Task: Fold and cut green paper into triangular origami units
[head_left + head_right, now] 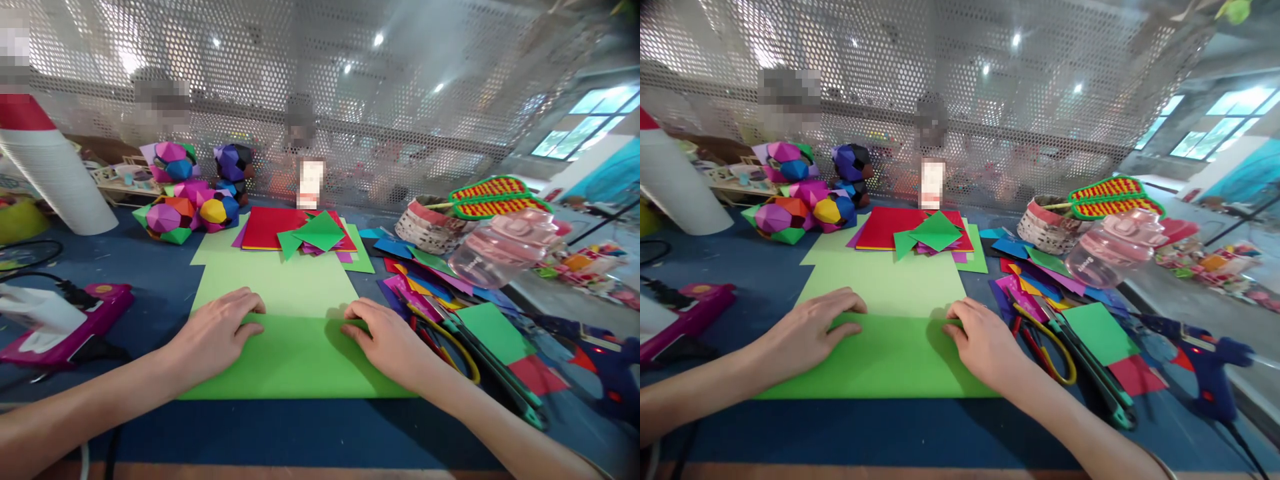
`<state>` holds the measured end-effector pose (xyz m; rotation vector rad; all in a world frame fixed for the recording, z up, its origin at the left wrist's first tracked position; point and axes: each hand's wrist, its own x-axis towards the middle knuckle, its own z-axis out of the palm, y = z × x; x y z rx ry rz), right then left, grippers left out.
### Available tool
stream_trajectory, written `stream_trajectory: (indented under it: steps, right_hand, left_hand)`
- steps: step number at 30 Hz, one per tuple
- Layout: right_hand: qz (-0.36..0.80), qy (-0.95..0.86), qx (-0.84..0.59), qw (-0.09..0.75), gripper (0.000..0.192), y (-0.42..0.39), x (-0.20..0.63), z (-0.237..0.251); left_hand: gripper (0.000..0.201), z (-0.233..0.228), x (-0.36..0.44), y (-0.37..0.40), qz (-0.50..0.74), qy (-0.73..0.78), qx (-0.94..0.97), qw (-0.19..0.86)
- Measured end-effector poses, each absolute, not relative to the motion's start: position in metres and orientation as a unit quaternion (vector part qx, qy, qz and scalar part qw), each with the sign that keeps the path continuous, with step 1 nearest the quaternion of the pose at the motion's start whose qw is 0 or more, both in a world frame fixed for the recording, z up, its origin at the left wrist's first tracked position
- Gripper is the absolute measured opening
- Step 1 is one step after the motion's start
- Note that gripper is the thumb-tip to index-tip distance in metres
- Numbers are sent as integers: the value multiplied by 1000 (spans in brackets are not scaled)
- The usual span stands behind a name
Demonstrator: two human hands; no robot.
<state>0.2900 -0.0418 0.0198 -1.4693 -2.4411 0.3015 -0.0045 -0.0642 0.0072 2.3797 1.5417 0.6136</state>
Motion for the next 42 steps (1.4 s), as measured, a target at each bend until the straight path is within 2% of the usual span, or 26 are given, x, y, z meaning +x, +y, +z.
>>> stream_trajectory:
  steps: [7, 10, 13, 18, 23, 36, 42]
  right_hand:
    - [111, -840, -515, 128, 8, -42, 289, 21]
    - [115, -840, -517, 122, 8, -42, 289, 20]
    - [111, -842, -516, 116, 8, -42, 289, 20]
    - [114, -838, -521, 111, 10, -43, 288, 22]
    - [121, -837, -523, 108, 10, -42, 289, 20]
    - [127, -833, -528, 107, 12, -43, 289, 18]
    - [28, -863, -499, 76, 5, -48, 288, 15]
  left_hand:
    - [15, 10, -3, -64, 225, 463, 855, 56]
    - [30, 15, 0, -66, 208, 402, 885, 105]
    - [36, 23, 4, -74, 185, 381, 895, 138]
    - [30, 30, 11, -96, 116, 398, 909, 34]
    - [44, 21, 14, -112, 80, 407, 910, -14]
    - [58, 7, 8, -114, 53, 389, 919, 43]
    - [60, 14, 10, -113, 46, 383, 922, 40]
